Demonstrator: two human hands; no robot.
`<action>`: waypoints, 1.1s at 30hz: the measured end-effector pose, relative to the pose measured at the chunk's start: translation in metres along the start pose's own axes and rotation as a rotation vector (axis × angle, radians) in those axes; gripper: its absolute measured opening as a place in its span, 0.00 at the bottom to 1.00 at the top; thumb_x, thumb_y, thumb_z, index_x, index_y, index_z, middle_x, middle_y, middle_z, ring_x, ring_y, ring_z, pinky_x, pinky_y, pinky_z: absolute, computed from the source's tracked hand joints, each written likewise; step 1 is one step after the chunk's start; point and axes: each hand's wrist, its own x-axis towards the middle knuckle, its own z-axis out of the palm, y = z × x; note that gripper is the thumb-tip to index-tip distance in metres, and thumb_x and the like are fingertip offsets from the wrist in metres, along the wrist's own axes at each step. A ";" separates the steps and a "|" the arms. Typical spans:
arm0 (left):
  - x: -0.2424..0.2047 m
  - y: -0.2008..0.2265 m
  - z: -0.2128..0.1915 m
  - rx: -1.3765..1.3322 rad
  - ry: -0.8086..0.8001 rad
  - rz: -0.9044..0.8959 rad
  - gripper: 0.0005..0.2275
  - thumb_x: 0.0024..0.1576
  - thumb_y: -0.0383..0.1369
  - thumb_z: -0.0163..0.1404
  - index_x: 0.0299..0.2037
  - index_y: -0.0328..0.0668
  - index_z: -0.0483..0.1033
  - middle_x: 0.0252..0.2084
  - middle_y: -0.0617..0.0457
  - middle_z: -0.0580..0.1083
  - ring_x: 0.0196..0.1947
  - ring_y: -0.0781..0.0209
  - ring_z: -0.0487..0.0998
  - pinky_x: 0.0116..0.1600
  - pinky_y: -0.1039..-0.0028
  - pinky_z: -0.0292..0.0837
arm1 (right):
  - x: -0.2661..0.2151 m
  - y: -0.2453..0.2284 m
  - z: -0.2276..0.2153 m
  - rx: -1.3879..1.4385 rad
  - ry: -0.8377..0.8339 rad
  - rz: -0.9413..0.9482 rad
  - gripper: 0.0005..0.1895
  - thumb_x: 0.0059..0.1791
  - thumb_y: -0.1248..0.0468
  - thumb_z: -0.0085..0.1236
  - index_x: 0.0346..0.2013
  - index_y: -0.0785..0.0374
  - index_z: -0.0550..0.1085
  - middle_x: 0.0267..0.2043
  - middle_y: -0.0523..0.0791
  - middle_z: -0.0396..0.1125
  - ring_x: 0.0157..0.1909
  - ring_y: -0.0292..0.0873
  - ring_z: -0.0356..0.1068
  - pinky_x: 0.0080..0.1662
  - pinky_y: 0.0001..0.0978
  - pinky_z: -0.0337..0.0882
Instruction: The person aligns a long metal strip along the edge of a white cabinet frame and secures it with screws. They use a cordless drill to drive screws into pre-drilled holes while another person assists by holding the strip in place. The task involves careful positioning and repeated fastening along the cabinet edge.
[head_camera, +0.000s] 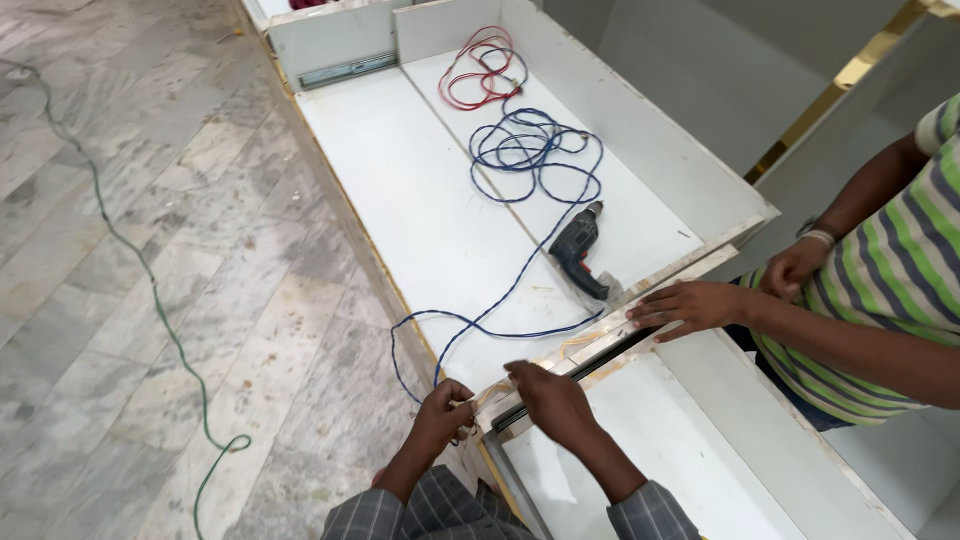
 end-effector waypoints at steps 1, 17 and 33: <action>-0.001 -0.001 0.001 -0.011 0.003 0.000 0.10 0.59 0.37 0.56 0.43 0.42 0.72 0.34 0.52 0.76 0.30 0.67 0.79 0.30 0.75 0.75 | -0.007 0.001 -0.001 -0.032 -0.055 0.006 0.15 0.53 0.64 0.50 0.54 0.59 0.74 0.48 0.47 0.74 0.41 0.52 0.77 0.39 0.44 0.76; -0.022 0.029 0.004 0.010 -0.039 0.004 0.09 0.60 0.33 0.53 0.47 0.42 0.71 0.41 0.55 0.74 0.33 0.69 0.77 0.34 0.76 0.75 | -0.012 0.003 0.002 -0.251 -0.133 -0.037 0.21 0.47 0.74 0.49 0.50 0.56 0.78 0.56 0.42 0.71 0.46 0.50 0.76 0.44 0.42 0.76; -0.019 0.040 -0.005 0.021 -0.140 0.006 0.08 0.61 0.34 0.53 0.45 0.41 0.70 0.42 0.54 0.74 0.33 0.70 0.77 0.33 0.77 0.76 | -0.006 -0.017 0.007 -0.284 -0.167 0.022 0.17 0.47 0.52 0.65 0.43 0.58 0.79 0.39 0.41 0.70 0.38 0.45 0.76 0.36 0.40 0.74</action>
